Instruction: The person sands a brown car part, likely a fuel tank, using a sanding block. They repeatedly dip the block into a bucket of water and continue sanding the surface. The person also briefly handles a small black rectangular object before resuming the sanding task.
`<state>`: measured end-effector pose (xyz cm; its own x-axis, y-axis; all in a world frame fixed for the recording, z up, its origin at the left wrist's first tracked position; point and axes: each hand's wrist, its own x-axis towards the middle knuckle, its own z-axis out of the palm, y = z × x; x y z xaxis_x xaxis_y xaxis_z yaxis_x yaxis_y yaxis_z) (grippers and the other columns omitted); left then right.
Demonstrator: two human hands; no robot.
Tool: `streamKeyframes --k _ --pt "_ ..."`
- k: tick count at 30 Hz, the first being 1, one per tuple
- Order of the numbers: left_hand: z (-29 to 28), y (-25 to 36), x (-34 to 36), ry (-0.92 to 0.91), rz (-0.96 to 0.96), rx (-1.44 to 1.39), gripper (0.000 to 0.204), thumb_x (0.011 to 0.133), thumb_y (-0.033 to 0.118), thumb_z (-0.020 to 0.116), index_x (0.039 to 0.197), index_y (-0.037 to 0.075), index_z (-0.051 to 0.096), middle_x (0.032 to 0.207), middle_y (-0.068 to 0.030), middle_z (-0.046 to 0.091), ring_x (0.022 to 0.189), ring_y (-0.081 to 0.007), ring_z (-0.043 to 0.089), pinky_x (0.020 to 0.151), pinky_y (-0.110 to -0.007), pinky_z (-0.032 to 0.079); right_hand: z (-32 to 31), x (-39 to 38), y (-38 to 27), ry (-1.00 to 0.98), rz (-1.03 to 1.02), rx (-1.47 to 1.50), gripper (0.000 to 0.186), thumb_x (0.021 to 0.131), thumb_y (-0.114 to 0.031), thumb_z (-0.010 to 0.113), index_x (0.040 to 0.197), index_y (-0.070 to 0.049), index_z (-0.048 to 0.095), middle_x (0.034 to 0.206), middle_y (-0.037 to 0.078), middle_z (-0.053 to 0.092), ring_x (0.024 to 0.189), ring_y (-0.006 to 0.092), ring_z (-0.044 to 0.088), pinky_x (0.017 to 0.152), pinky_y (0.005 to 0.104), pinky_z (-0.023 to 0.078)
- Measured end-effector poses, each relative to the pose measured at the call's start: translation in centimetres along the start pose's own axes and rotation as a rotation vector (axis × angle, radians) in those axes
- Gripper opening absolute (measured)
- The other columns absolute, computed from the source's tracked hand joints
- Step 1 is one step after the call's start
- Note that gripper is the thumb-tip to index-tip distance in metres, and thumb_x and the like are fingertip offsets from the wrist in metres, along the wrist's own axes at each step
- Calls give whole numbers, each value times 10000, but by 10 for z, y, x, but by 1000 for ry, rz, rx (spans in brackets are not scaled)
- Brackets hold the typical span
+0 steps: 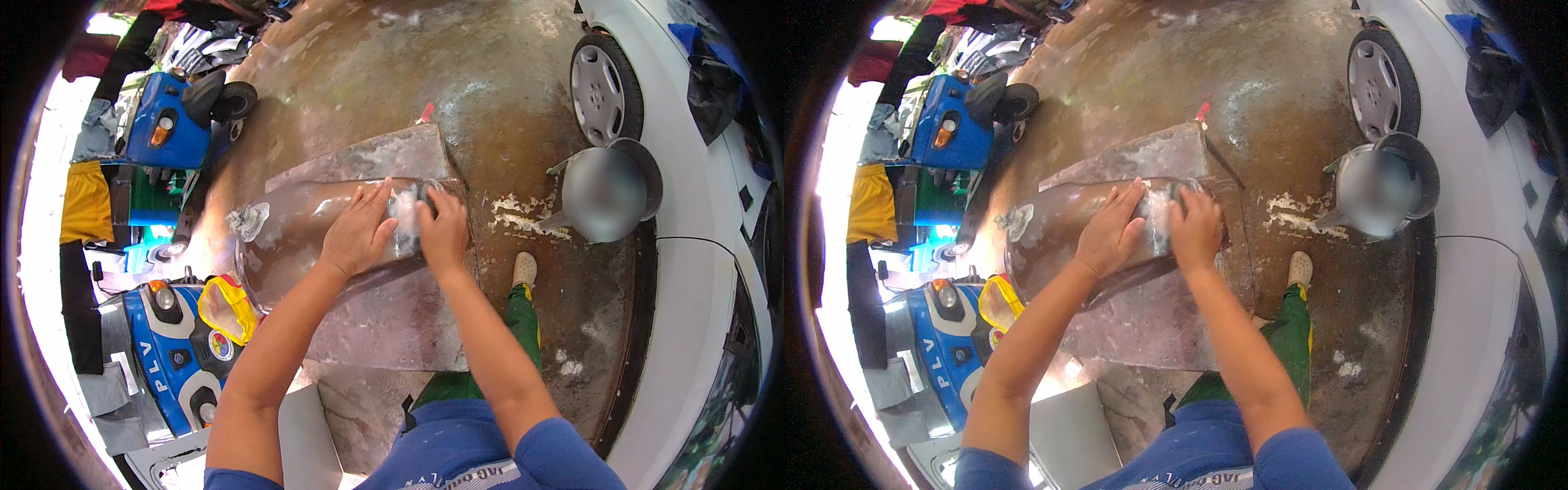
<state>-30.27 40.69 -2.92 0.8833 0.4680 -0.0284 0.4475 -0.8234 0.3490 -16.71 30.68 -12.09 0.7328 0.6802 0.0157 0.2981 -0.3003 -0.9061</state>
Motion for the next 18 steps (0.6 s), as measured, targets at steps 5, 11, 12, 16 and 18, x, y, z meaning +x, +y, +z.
streamKeyframes --k 5,11,12,16,18 --pt "1 -2 -7 43 -3 -55 662 1081 359 434 1615 -11 304 1544 -251 499 1432 -389 478 1274 -504 245 -3 -43 -19 -68 -126 9 360 949 -268 683 1263 -95 720 1215 152 673 1148 364 605 965 493 514" --pt "0 3 -2 46 -6 -46 648 1087 333 428 1617 -17 297 1503 -256 533 1395 -395 510 1265 -501 268 9 4 -2 31 -10 -64 383 941 -260 696 1286 -95 711 1221 158 673 1139 379 606 988 494 502" --pt "-1 0 -4 63 -9 -52 644 1088 331 424 1618 -14 297 1499 -258 536 1390 -395 515 1264 -499 273 9 -18 -8 -29 -88 -46 411 936 -256 712 1314 -96 700 1227 161 666 1145 387 604 990 498 500" --pt "-3 3 -6 58 -28 -102 635 1091 324 417 1624 1 296 1487 -260 544 1374 -396 527 1261 -490 287 -6 -32 -14 -77 -111 -3 376 946 -251 700 1278 -75 715 1226 170 671 1152 384 606 1007 489 494" --pt "-5 7 -2 42 -35 -114 633 1092 323 416 1628 9 295 1489 -258 543 1371 -396 530 1264 -485 285 0 9 3 -30 10 -39 350 966 -263 678 1242 -53 724 1238 175 675 1176 367 606 1025 473 488"
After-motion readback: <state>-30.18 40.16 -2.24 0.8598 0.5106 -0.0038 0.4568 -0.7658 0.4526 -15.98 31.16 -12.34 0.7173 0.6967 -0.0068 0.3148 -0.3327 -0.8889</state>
